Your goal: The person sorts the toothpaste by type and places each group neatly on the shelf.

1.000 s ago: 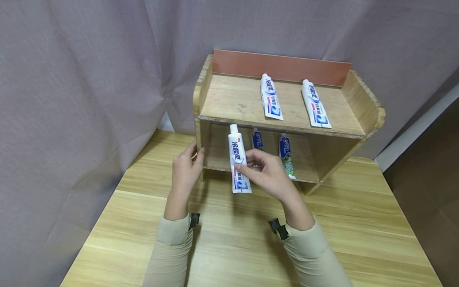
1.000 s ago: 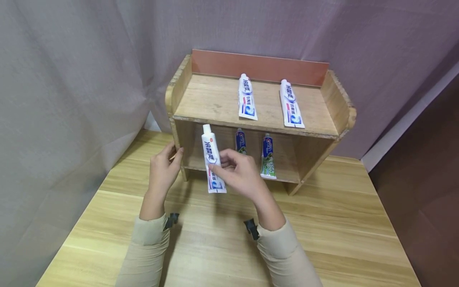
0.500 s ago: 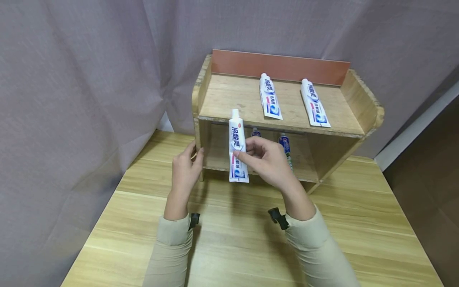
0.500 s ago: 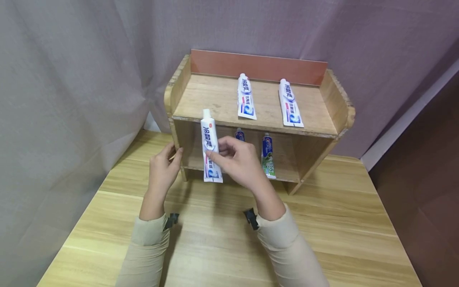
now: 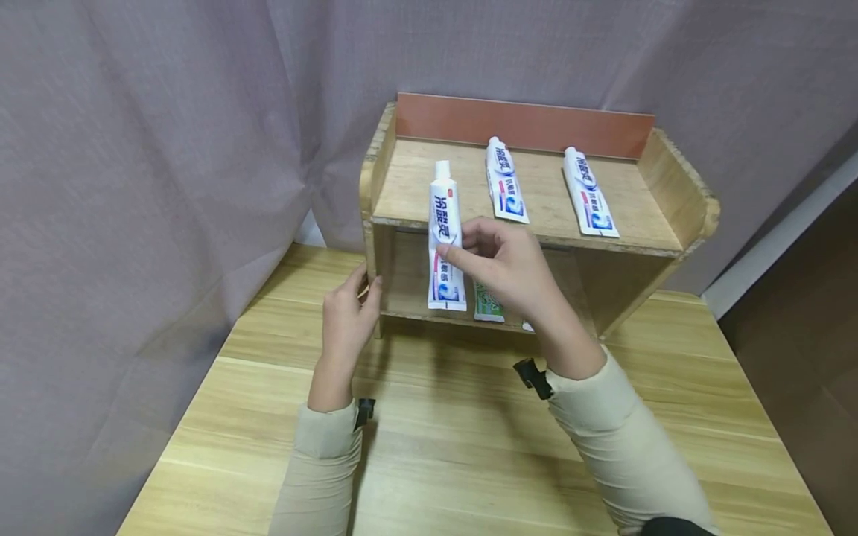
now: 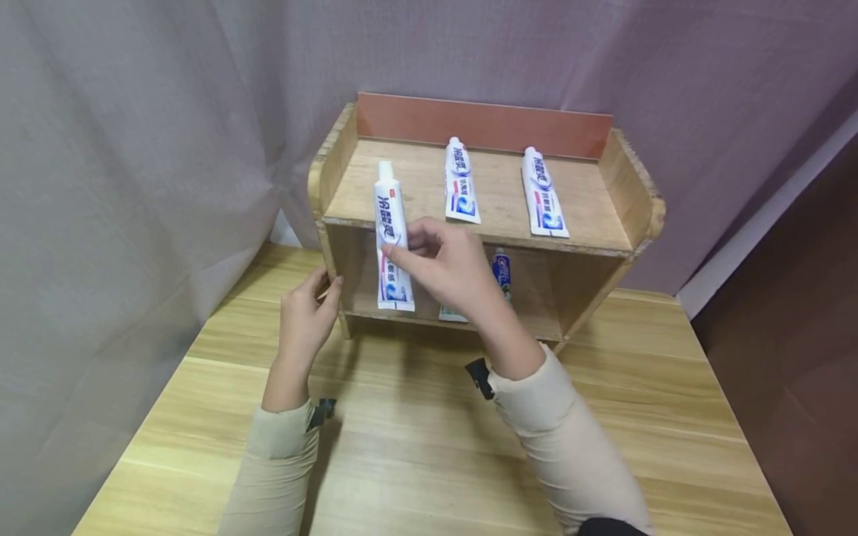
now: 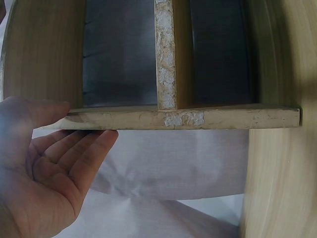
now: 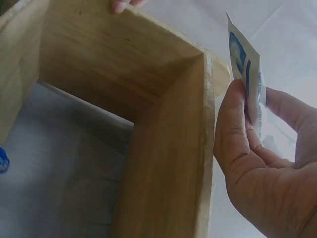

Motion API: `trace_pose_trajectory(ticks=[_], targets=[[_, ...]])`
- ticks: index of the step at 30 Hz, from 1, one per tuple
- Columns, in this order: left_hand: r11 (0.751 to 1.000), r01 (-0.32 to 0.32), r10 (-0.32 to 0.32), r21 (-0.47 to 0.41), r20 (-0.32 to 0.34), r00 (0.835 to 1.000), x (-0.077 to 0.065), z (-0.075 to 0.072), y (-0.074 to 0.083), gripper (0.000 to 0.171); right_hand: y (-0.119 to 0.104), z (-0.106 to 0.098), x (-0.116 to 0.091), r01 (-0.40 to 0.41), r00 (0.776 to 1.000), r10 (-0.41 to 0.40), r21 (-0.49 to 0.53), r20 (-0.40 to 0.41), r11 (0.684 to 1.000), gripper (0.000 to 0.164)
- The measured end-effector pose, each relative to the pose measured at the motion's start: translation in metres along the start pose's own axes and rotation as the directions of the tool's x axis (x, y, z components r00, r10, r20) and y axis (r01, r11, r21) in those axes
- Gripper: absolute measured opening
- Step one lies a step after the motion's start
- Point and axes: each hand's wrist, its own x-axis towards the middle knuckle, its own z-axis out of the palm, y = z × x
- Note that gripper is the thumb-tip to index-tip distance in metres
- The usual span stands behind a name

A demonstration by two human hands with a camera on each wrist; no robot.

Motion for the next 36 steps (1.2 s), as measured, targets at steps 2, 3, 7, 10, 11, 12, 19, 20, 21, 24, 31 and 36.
trace_pose_trajectory(ticks=[2,3,7,10,11,12,19,20,21,24,31,36], targets=[[1.000,-0.004,0.004,-0.001,0.000,1.000,0.000,0.001,0.000,0.033,-0.004,-0.004,0.004,-0.008,1.000,0.008,-0.006,0.005,1.000,0.026],[1.000,-0.005,0.005,-0.001,-0.001,1.000,0.000,0.001,0.000,0.032,-0.006,-0.005,0.006,-0.014,1.000,0.014,-0.010,0.010,1.000,0.026],[1.000,-0.008,0.008,-0.002,-0.005,1.000,0.000,0.001,-0.001,0.033,-0.011,-0.010,0.014,-0.041,0.998,0.040,0.026,0.054,0.999,0.027],[1.000,-0.009,0.009,-0.001,-0.002,1.000,0.000,0.001,-0.001,0.033,-0.014,-0.013,0.020,-0.078,0.993,0.068,0.095,0.101,0.992,0.028],[1.000,-0.008,0.008,-0.002,-0.001,1.000,0.000,0.001,-0.001,0.033,-0.015,-0.014,0.021,-0.092,0.990,0.080,0.111,0.115,0.990,0.028],[1.000,-0.006,0.006,-0.003,0.001,1.000,0.000,0.001,-0.001,0.033,-0.016,-0.015,0.023,-0.107,0.988,0.092,0.122,0.126,0.987,0.028],[1.000,0.000,0.000,-0.011,0.000,1.000,0.000,0.001,-0.001,0.033,-0.024,-0.021,0.038,-0.174,0.975,0.150,0.145,0.161,0.974,0.031],[1.000,0.001,-0.001,-0.013,0.000,1.000,0.000,0.001,-0.001,0.033,-0.025,-0.021,0.040,-0.182,0.974,0.157,0.157,0.162,0.971,0.031],[1.000,0.002,-0.002,-0.014,0.001,1.000,0.000,0.001,-0.001,0.033,-0.026,-0.022,0.042,-0.192,0.973,0.165,0.169,0.163,0.967,0.031],[1.000,0.007,-0.007,-0.020,0.002,1.000,0.000,0.001,0.000,0.033,-0.030,-0.024,0.048,-0.219,0.968,0.189,0.185,0.167,0.958,0.032],[1.000,0.017,-0.017,-0.004,0.006,1.000,-0.001,0.000,0.000,0.033,-0.032,-0.025,0.073,-0.286,0.950,0.236,0.258,0.206,0.923,0.033],[1.000,0.018,-0.018,-0.007,0.001,1.000,-0.001,0.001,0.000,0.033,-0.032,-0.024,0.091,-0.387,0.914,0.313,0.321,0.257,0.864,0.038]])
